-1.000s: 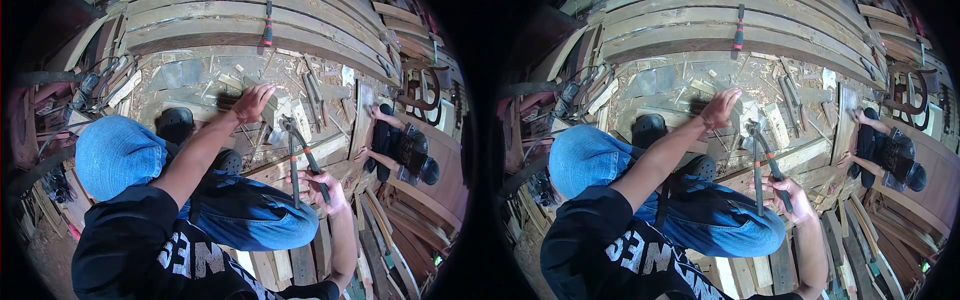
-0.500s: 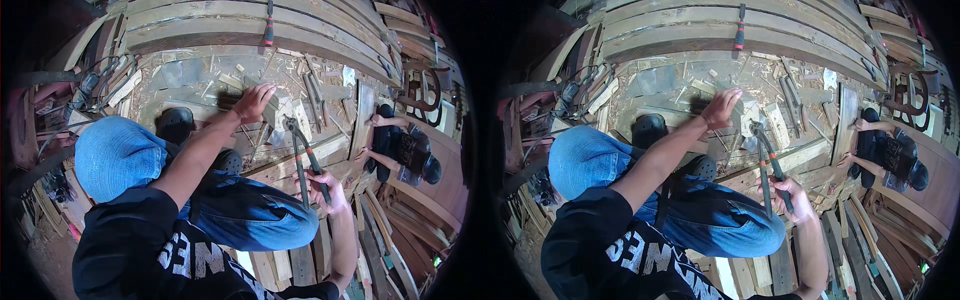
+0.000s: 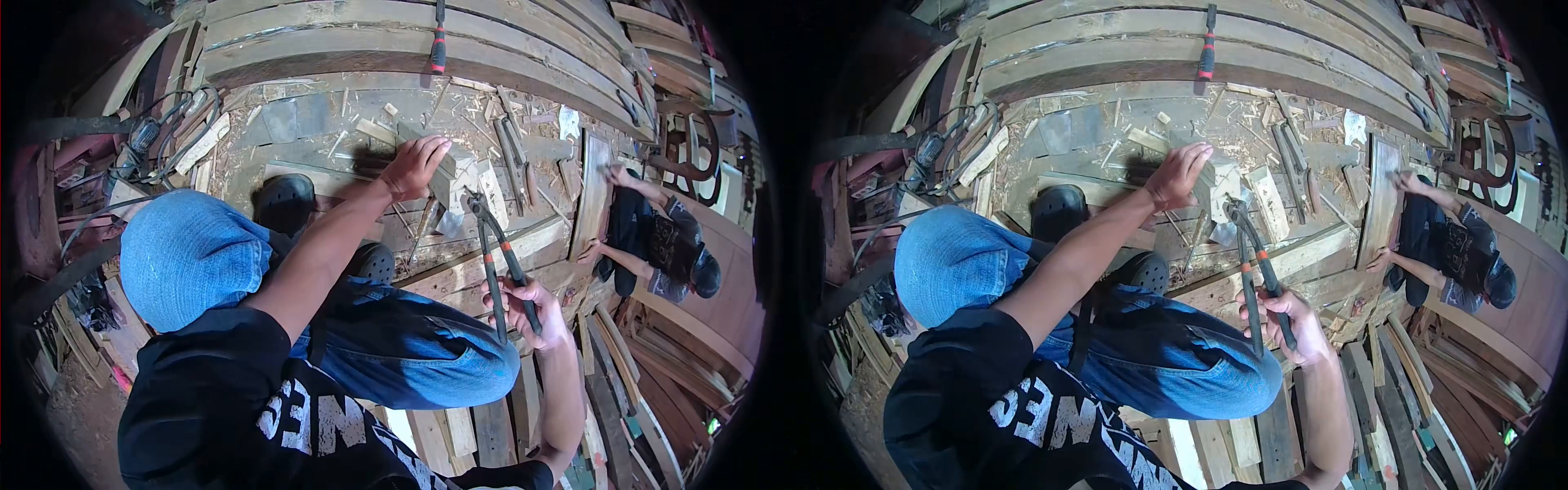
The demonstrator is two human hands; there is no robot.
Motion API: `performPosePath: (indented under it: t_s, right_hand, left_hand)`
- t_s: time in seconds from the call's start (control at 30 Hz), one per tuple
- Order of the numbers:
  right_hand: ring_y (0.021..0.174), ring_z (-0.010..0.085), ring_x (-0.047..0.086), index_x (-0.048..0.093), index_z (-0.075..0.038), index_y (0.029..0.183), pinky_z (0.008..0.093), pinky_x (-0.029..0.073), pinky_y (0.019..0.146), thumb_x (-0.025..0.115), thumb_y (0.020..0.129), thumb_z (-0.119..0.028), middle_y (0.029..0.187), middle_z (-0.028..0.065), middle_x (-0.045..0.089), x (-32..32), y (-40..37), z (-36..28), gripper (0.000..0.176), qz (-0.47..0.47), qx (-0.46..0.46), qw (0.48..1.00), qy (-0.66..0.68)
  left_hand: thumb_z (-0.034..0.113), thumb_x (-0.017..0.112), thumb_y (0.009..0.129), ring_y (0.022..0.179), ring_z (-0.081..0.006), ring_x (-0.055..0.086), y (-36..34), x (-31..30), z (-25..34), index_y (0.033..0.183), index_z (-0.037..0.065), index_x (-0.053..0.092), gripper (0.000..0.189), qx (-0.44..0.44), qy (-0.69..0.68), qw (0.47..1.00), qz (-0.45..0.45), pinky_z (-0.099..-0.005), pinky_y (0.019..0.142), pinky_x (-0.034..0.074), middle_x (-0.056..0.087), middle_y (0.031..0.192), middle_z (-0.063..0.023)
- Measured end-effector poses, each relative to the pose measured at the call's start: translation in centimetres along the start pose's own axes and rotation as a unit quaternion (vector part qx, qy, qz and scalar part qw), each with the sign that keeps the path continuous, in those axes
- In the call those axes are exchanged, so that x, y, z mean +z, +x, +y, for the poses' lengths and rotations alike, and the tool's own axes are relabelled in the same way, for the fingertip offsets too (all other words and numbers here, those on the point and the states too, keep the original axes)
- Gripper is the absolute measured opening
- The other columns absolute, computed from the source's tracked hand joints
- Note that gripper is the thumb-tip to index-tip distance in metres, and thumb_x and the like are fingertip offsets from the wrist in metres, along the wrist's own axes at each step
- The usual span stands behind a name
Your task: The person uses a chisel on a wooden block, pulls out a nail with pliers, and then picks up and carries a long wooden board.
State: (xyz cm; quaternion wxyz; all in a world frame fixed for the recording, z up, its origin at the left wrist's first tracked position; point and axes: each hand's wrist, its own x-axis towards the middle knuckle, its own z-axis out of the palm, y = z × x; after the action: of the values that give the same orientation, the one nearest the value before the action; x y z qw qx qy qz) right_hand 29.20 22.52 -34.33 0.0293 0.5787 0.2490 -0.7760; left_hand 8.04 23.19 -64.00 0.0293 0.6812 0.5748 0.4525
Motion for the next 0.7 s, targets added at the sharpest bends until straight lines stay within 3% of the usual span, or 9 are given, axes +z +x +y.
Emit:
performPosePath:
  t_s: [0.03, 0.17, 0.27, 0.37, 0.47, 0.53, 0.57, 0.63, 0.7]
  right_hand:
    - [0.088, 0.022, 0.061, 0.043, 0.011, 0.12, 0.0394, 0.055, 0.072, 0.053, 0.074, -0.017, 0.107, 0.0178, 0.059, 0.1, 0.0, -0.2, 0.055, 0.0, 0.004, 1.0, 0.007]
    - [0.082, 0.0219, 0.06, 0.044, 0.007, 0.122, 0.0369, 0.053, 0.067, 0.052, 0.072, -0.014, 0.1, 0.0163, 0.059, 0.9, -0.4, -0.6, 0.054, 0.022, 0.006, 0.999, -0.035]
    - [0.069, 0.0207, 0.053, 0.046, -0.004, 0.123, 0.032, 0.046, 0.059, 0.049, 0.07, -0.011, 0.086, 0.0123, 0.056, 2.1, -0.8, -0.8, 0.054, 0.073, 0.0, 0.997, 0.027]
    - [0.065, 0.0184, 0.048, 0.044, -0.006, 0.125, 0.0308, 0.041, 0.057, 0.049, 0.071, -0.013, 0.083, 0.0098, 0.053, 1.1, -0.4, -0.7, 0.055, 0.017, 0.055, 0.993, 0.099]
    - [0.061, 0.0154, 0.043, 0.045, -0.008, 0.124, 0.0287, 0.037, 0.055, 0.048, 0.071, -0.014, 0.077, 0.0058, 0.047, 1.7, -0.3, -0.3, 0.053, 0.029, 0.065, 0.99, 0.12]
    - [0.058, 0.0121, 0.04, 0.046, -0.009, 0.12, 0.0255, 0.034, 0.052, 0.048, 0.071, -0.014, 0.075, 0.0043, 0.045, 2.2, -0.4, -0.1, 0.049, 0.044, 0.069, 0.992, 0.096]
    - [0.056, 0.0103, 0.039, 0.045, -0.011, 0.12, 0.0238, 0.031, 0.048, 0.049, 0.072, -0.012, 0.075, 0.0033, 0.044, 2.4, -0.4, -0.1, 0.048, 0.044, 0.073, 0.992, 0.094]
    - [0.054, 0.0091, 0.038, 0.046, -0.012, 0.117, 0.0224, 0.029, 0.045, 0.05, 0.073, -0.009, 0.073, 0.0018, 0.043, 2.7, -0.4, -0.1, 0.045, 0.033, 0.084, 0.991, 0.097]
    - [0.053, 0.0085, 0.037, 0.045, -0.012, 0.116, 0.0216, 0.028, 0.044, 0.05, 0.073, -0.009, 0.073, 0.0012, 0.043, 2.7, 0.0, 0.1, 0.044, 0.016, 0.082, 0.989, 0.121]
  left_hand:
    - [0.015, 0.054, 0.074, 0.119, -0.0253, 0.046, 0.0, 0.1, 0.0, 0.126, -0.001, 0.047, 0.055, -0.005, 0.011, 1.0, 0.009, -0.0361, 0.096, 0.037, 0.048, 0.125, -0.0118]
    - [0.014, 0.055, 0.074, 0.119, -0.0255, 0.046, 0.1, -0.2, 0.2, 0.126, -0.001, 0.048, 0.055, 0.004, 0.021, 1.0, 0.013, -0.036, 0.096, 0.038, 0.048, 0.124, -0.0114]
    - [0.015, 0.057, 0.073, 0.12, -0.026, 0.045, 0.0, -0.8, 0.7, 0.127, -0.001, 0.047, 0.057, -0.005, 0.005, 1.0, -0.018, -0.0369, 0.097, 0.037, 0.047, 0.126, -0.0116]
    - [0.018, 0.062, 0.069, 0.121, -0.0269, 0.043, -0.1, -1.2, 0.9, 0.13, 0.0, 0.043, 0.066, 0.0, 0.014, 0.999, -0.029, -0.0387, 0.098, 0.036, 0.045, 0.128, -0.0123]
    - [0.03, 0.07, 0.063, 0.122, -0.0299, 0.041, 0.1, -2.7, 1.4, 0.135, -0.001, 0.034, 0.086, -0.007, -0.04, 0.996, -0.074, -0.0407, 0.1, 0.035, 0.041, 0.131, -0.015]
    - [0.05, 0.077, 0.053, 0.122, -0.0336, 0.04, -0.1, -4.3, 2.0, 0.137, -0.003, 0.027, 0.111, -0.056, -0.066, 0.993, -0.081, -0.0409, 0.102, 0.034, 0.039, 0.132, -0.0183]
    - [0.05, 0.077, 0.053, 0.122, -0.0336, 0.04, -0.1, -4.6, 2.6, 0.137, -0.003, 0.027, 0.111, -0.049, -0.068, 0.993, -0.087, -0.0409, 0.102, 0.034, 0.039, 0.132, -0.0183]
    - [0.068, 0.074, 0.044, 0.123, -0.0364, 0.037, 0.6, -5.2, 3.2, 0.137, -0.005, 0.024, 0.129, -0.052, -0.096, 0.991, -0.072, -0.0423, 0.103, 0.033, 0.035, 0.133, -0.0218]
    - [0.07, 0.073, 0.042, 0.124, -0.0358, 0.036, 1.8, -4.9, 4.1, 0.135, -0.007, 0.025, 0.13, -0.003, -0.12, 0.99, -0.071, -0.044, 0.103, 0.031, 0.035, 0.133, -0.0224]
